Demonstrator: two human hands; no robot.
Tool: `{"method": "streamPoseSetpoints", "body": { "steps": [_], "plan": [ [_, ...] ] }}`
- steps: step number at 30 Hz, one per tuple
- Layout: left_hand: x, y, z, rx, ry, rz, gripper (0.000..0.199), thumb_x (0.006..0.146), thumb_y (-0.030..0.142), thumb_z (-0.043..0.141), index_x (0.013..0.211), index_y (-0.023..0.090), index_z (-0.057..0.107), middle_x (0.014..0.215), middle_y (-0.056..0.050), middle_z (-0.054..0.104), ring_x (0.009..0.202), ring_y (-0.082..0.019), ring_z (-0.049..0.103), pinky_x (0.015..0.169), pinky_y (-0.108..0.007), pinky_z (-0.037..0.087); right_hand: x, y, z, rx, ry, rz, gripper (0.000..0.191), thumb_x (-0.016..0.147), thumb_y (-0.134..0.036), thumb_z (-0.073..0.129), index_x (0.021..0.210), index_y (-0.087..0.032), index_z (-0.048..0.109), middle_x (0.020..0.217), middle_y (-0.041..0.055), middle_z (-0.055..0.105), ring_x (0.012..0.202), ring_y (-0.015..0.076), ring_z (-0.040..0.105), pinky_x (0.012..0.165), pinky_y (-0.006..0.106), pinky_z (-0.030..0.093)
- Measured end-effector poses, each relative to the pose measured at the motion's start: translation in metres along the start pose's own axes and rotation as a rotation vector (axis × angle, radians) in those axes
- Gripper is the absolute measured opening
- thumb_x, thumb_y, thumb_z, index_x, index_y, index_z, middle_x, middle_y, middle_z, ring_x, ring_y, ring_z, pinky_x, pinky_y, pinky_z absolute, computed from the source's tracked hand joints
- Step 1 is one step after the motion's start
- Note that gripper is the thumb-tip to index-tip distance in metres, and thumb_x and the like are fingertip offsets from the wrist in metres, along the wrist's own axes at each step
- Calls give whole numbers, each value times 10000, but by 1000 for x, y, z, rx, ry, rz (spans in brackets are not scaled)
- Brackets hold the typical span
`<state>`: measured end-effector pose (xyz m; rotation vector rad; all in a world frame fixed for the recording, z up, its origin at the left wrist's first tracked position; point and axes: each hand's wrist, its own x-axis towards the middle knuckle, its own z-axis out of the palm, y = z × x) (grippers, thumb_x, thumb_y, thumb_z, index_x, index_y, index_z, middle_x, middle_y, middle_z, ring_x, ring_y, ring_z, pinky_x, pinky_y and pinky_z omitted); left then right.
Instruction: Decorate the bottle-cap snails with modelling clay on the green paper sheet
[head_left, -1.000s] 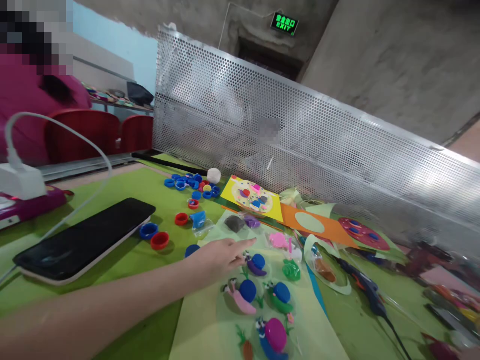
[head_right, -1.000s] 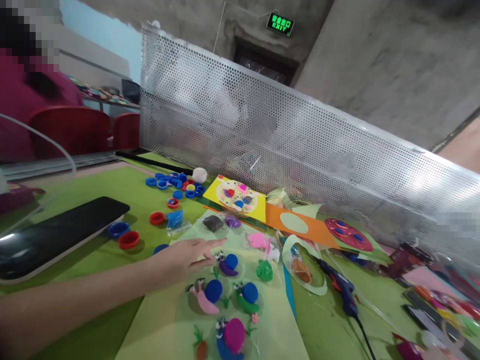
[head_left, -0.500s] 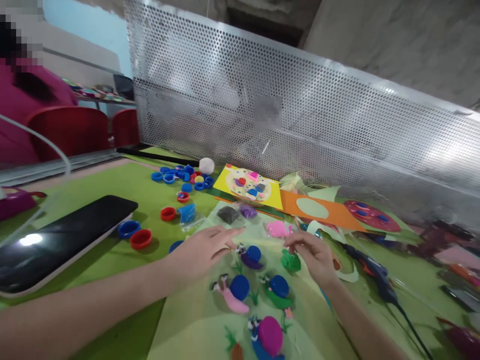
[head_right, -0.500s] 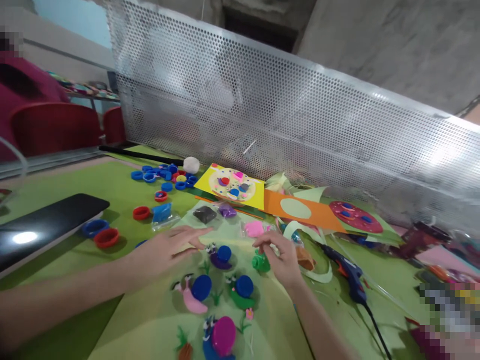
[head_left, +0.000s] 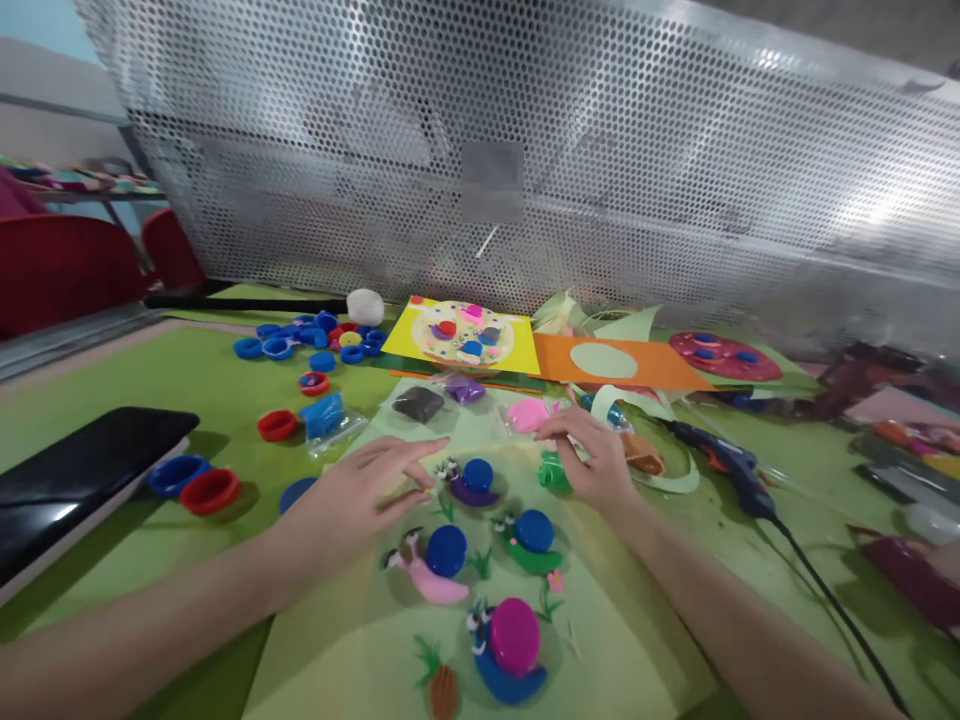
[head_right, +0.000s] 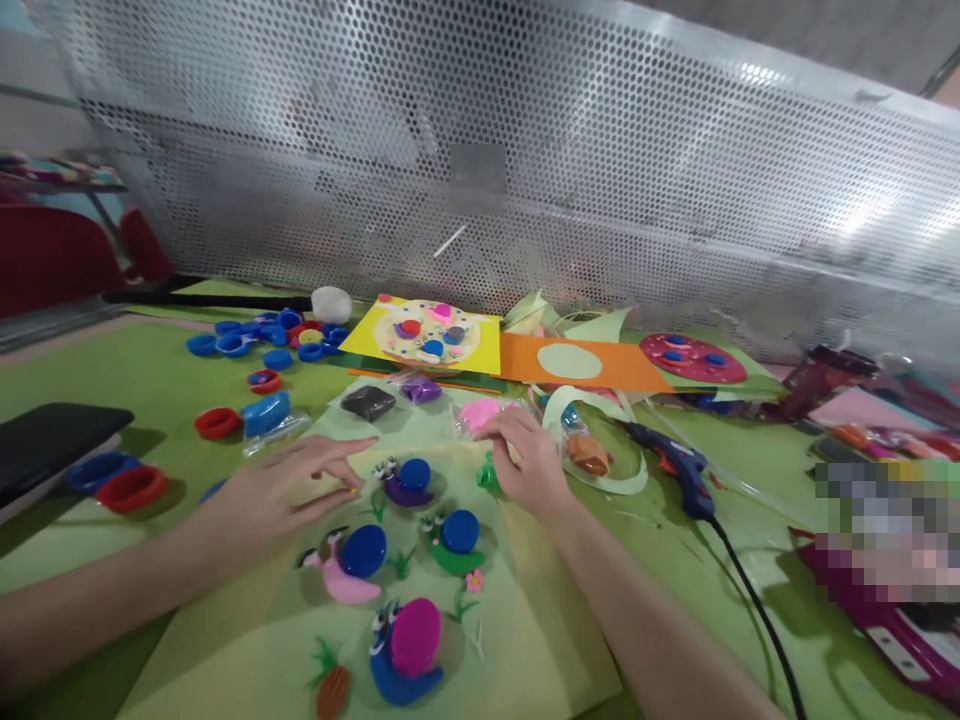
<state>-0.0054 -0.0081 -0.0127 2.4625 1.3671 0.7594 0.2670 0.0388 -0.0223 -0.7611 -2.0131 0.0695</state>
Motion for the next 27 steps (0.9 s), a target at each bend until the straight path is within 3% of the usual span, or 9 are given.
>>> {"method": "streamPoseSetpoints", "body": {
  "steps": [4, 8, 13, 15, 18, 23, 27],
  "plan": [
    [2, 2, -2, 64, -37, 26, 430, 900, 467, 367, 1257, 255, 479, 945, -4, 716, 959, -201, 613, 813, -311, 486, -3, 5, 1, -2, -19, 8, 241, 754, -20, 399, 757, -196, 564, 731, 49, 611, 732, 173, 567, 663, 316, 485],
    [4, 1, -2, 174, -49, 195, 423, 945, 425, 276, 1309, 269, 423, 1111, -14, 671, 988, -192, 605, 804, -304, 479, -4, 9, 2, -4, -28, 24, 251, 747, -10, 395, 786, -190, 566, 748, 55, 613, 745, 175, 571, 667, 319, 485],
    [4, -5, 2, 274, 13, 329, 486, 962, 350, 292, 1421, 257, 164, 1090, -22, 677, 947, -188, 606, 841, -326, 439, -6, 11, 4, -11, -42, 28, 257, 736, -1, 401, 788, -189, 568, 761, 53, 621, 759, 178, 567, 692, 327, 479],
    [4, -6, 3, 277, 4, 338, 513, 955, 338, 327, 1426, 271, 135, 1114, -24, 663, 959, -195, 595, 847, -331, 429, -6, 11, 4, -17, -50, 27, 259, 729, 2, 404, 788, -188, 570, 767, 53, 622, 765, 180, 568, 703, 332, 478],
    [4, -8, 4, 258, -27, 296, 447, 945, 355, 344, 1383, 291, 278, 1149, -30, 640, 971, -210, 586, 818, -331, 440, -5, 11, 3, -25, -57, 29, 252, 725, -2, 408, 787, -184, 571, 774, 59, 623, 770, 184, 571, 712, 338, 477],
    [4, -8, 5, 208, -3, 150, 441, 910, 478, 358, 1272, 247, 458, 886, -19, 695, 906, -221, 600, 778, -342, 478, -4, 9, 2, -31, -75, 39, 254, 719, -3, 405, 785, -182, 573, 789, 61, 631, 778, 183, 579, 715, 338, 484],
    [4, -6, 3, 208, -52, 140, 375, 913, 454, 358, 946, 214, 643, 867, -36, 668, 879, -201, 590, 768, -319, 485, -3, 7, 2, -34, -92, 47, 255, 721, -6, 399, 783, -182, 573, 787, 63, 634, 772, 184, 582, 700, 334, 487]
  ]
}}
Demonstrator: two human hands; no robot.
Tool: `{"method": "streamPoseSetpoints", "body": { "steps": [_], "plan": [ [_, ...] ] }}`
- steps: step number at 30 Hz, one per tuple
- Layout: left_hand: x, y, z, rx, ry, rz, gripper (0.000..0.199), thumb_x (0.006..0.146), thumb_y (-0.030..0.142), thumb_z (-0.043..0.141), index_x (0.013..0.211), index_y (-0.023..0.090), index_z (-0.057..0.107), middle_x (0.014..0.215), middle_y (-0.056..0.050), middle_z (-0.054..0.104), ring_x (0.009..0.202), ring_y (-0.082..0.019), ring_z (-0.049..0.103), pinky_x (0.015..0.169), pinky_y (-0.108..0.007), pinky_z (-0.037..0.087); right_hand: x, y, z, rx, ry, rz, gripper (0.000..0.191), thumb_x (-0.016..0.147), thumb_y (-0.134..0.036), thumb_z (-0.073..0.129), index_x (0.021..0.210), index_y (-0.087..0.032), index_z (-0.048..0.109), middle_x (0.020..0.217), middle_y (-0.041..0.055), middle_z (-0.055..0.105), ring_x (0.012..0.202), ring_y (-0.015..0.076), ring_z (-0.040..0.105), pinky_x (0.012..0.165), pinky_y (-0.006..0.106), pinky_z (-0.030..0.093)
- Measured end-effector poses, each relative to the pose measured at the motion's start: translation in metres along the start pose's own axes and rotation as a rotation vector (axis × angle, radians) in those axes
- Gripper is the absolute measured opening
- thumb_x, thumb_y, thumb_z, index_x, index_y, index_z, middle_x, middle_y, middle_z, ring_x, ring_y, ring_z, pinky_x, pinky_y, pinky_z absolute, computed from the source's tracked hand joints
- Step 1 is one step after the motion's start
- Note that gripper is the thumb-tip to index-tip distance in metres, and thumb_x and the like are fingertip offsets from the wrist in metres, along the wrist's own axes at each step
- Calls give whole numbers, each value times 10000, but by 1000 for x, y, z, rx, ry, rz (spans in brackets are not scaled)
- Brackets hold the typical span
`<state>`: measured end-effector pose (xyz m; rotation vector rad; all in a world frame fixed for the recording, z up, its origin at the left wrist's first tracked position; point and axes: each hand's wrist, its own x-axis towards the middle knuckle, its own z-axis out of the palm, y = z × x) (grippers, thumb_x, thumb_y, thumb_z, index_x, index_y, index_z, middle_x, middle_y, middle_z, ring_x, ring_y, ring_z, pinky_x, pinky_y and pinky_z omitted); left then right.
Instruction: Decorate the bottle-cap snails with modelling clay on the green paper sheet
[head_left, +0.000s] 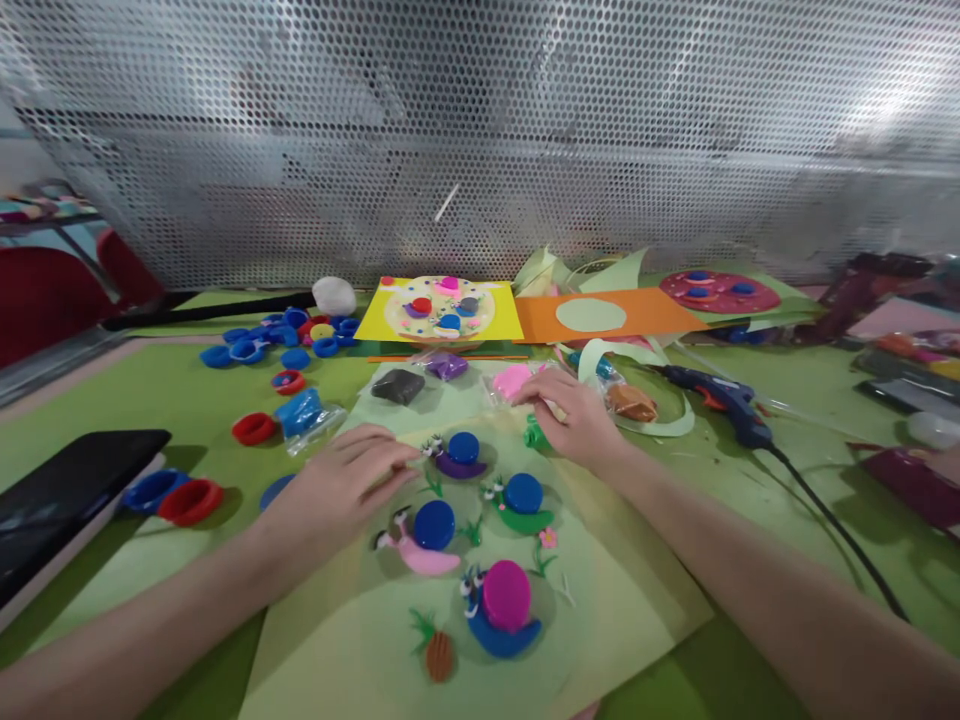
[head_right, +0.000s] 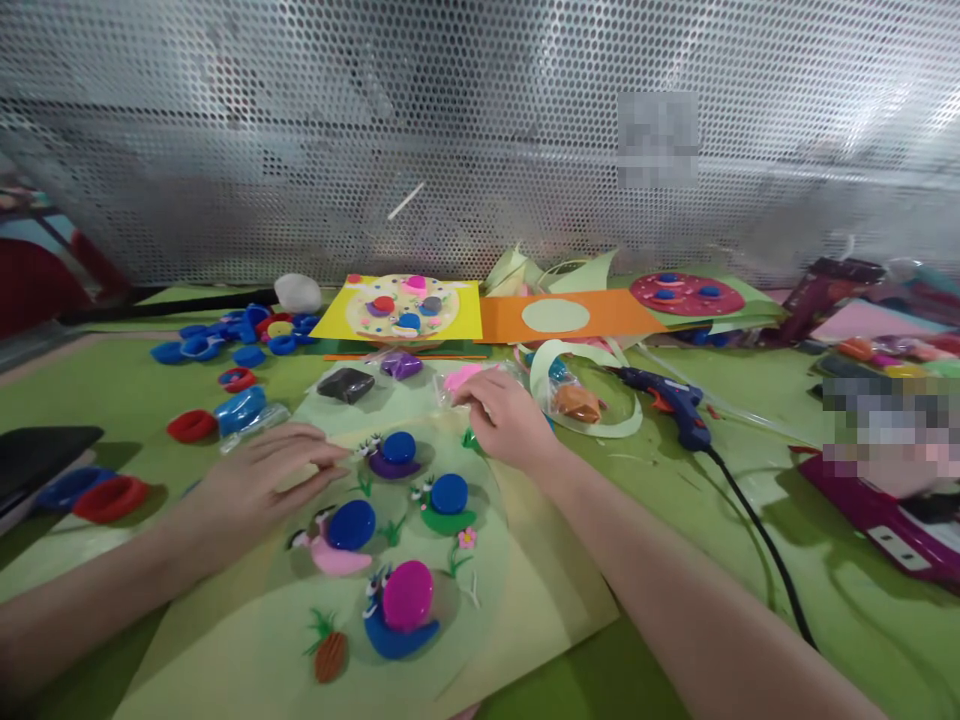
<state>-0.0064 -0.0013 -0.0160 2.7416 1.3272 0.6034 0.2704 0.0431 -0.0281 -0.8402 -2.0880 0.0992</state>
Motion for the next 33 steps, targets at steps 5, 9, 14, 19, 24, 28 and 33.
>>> {"method": "streamPoseSetpoints", "body": {
  "steps": [5, 9, 14, 19, 24, 28, 33],
  "plan": [
    [1, -1, 1, 2, -25, 52, 342, 921, 403, 367, 920, 230, 662, 874, -27, 674, 927, -205, 569, 840, -335, 461, 0, -2, -2, 3, -19, 4, 254, 717, -7, 404, 770, -200, 561, 787, 49, 635, 794, 185, 581, 724, 338, 483],
    [0, -2, 2, 14, -28, 40, 343, 931, 344, 347, 987, 216, 660, 936, -35, 681, 955, -200, 566, 868, -340, 456, 1, -2, -2, 7, -34, -1, 255, 717, -6, 408, 774, -201, 561, 787, 48, 636, 796, 187, 580, 734, 341, 478],
    [2, -1, -1, 13, -65, -1, 318, 914, 380, 379, 937, 222, 654, 901, -24, 678, 938, -203, 575, 840, -332, 467, 1, -2, -2, 15, -42, -11, 258, 717, 1, 405, 780, -189, 568, 792, 63, 634, 797, 193, 577, 728, 346, 476],
    [1, -1, -2, -35, -48, -12, 312, 921, 365, 367, 933, 227, 646, 922, -24, 667, 950, -203, 567, 856, -332, 454, 0, -1, -1, 21, -46, -15, 270, 717, -2, 402, 786, -196, 577, 795, 59, 630, 801, 193, 572, 730, 352, 476],
    [1, -1, 0, -73, -35, 10, 350, 926, 390, 344, 927, 245, 662, 912, -16, 682, 912, -194, 591, 827, -332, 473, 0, -2, -1, 16, -46, -5, 272, 723, -8, 406, 792, -203, 584, 787, 53, 626, 793, 188, 576, 722, 344, 478],
    [3, 2, 2, -52, -5, 4, 321, 910, 408, 383, 959, 232, 646, 908, -27, 694, 864, -195, 616, 788, -345, 496, 0, -3, -1, 6, -50, -3, 276, 725, -13, 404, 798, -204, 589, 796, 51, 626, 802, 186, 573, 728, 341, 478],
    [4, 2, 2, -39, -2, 26, 319, 911, 400, 382, 866, 257, 664, 839, -9, 699, 897, -204, 605, 811, -346, 482, 0, -3, -1, 6, -56, -1, 267, 727, -16, 401, 792, -203, 582, 805, 52, 628, 806, 183, 569, 730, 333, 477]
  ]
}}
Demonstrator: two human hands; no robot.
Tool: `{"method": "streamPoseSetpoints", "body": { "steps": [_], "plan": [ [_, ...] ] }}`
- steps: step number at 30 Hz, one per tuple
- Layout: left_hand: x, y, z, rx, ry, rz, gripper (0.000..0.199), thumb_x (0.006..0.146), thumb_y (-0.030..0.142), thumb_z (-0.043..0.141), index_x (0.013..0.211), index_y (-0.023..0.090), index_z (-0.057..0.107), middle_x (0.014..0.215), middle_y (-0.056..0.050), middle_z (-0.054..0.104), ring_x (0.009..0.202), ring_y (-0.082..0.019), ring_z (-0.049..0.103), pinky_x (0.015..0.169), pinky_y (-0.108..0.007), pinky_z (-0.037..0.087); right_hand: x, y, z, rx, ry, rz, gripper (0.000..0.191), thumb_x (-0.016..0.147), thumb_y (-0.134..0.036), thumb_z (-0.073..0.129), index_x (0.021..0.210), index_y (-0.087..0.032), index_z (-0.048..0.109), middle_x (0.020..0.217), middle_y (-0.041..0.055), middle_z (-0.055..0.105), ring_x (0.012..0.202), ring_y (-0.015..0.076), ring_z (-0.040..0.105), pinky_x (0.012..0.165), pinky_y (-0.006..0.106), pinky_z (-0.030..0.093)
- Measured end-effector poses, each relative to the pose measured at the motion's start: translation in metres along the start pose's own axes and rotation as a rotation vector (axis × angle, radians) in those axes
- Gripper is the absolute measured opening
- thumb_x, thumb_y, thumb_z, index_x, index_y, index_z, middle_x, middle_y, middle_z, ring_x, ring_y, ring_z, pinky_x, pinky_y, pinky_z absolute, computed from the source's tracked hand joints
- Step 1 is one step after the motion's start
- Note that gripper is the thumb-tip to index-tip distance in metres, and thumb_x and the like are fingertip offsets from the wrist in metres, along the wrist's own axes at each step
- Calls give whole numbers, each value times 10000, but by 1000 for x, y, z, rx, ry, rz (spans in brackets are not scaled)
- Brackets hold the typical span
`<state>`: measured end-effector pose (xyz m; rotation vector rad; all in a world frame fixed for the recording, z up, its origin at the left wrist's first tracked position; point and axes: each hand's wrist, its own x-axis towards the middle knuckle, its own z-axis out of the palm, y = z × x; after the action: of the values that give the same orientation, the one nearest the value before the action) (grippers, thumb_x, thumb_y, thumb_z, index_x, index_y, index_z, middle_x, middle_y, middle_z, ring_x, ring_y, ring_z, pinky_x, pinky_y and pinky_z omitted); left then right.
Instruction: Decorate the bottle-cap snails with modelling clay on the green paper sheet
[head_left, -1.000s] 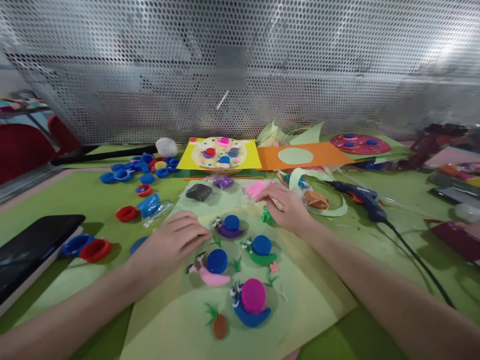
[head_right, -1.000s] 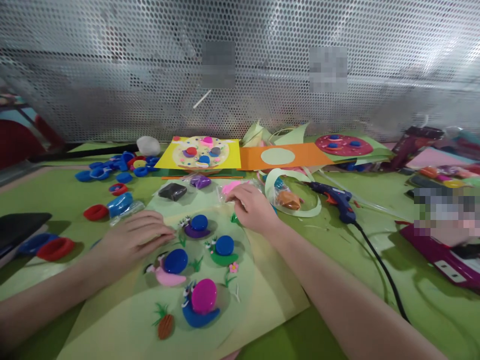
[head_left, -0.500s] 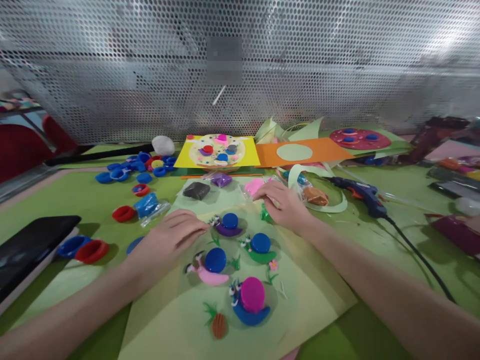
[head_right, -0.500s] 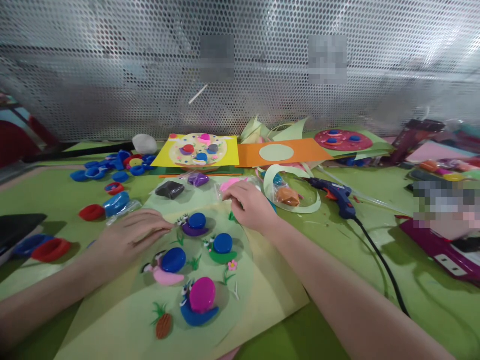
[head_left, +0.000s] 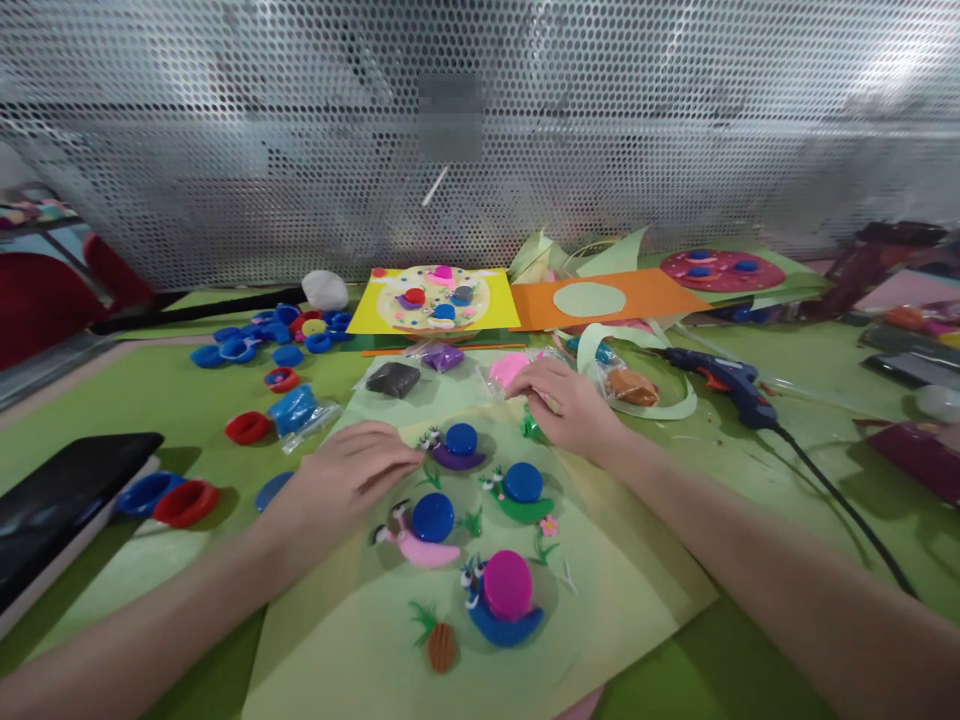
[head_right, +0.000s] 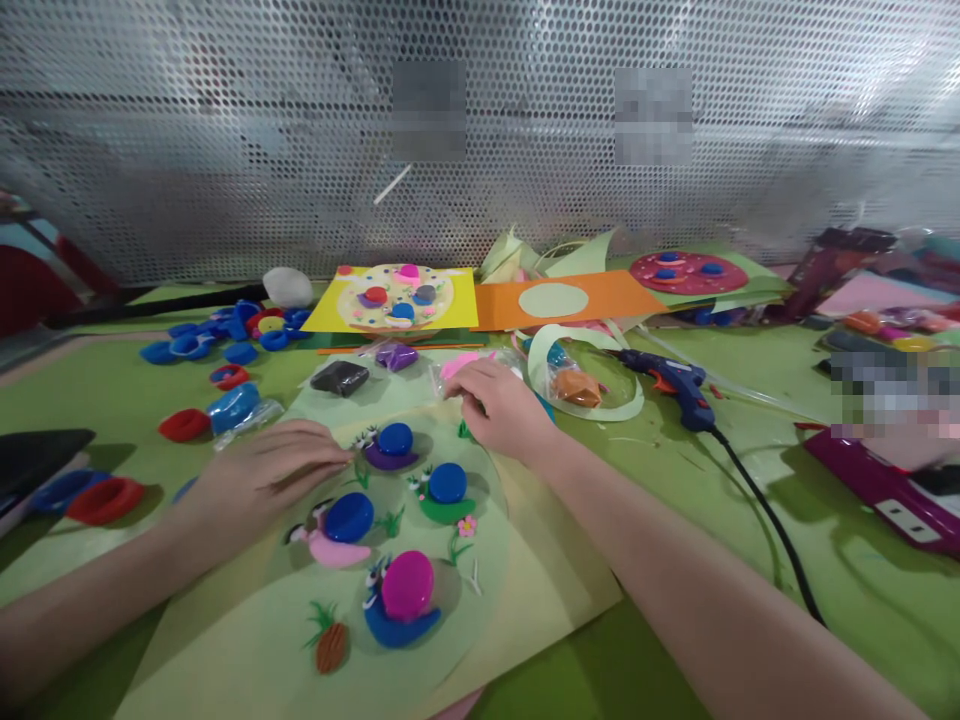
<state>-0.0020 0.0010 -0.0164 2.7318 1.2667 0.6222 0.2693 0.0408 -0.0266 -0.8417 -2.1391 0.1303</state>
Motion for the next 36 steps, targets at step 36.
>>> {"method": "streamPoseSetpoints", "body": {
  "steps": [36],
  "plan": [
    [-10, 2, -12, 252, -117, 191, 564, 931, 195, 288, 1440, 269, 57, 1083, -60, 637, 914, -250, 596, 748, -336, 469, 0, 0, -1, 10, 0, -1, 255, 724, -7, 404, 793, -187, 570, 812, 60, 631, 802, 183, 573, 732, 327, 478]
  ]
}}
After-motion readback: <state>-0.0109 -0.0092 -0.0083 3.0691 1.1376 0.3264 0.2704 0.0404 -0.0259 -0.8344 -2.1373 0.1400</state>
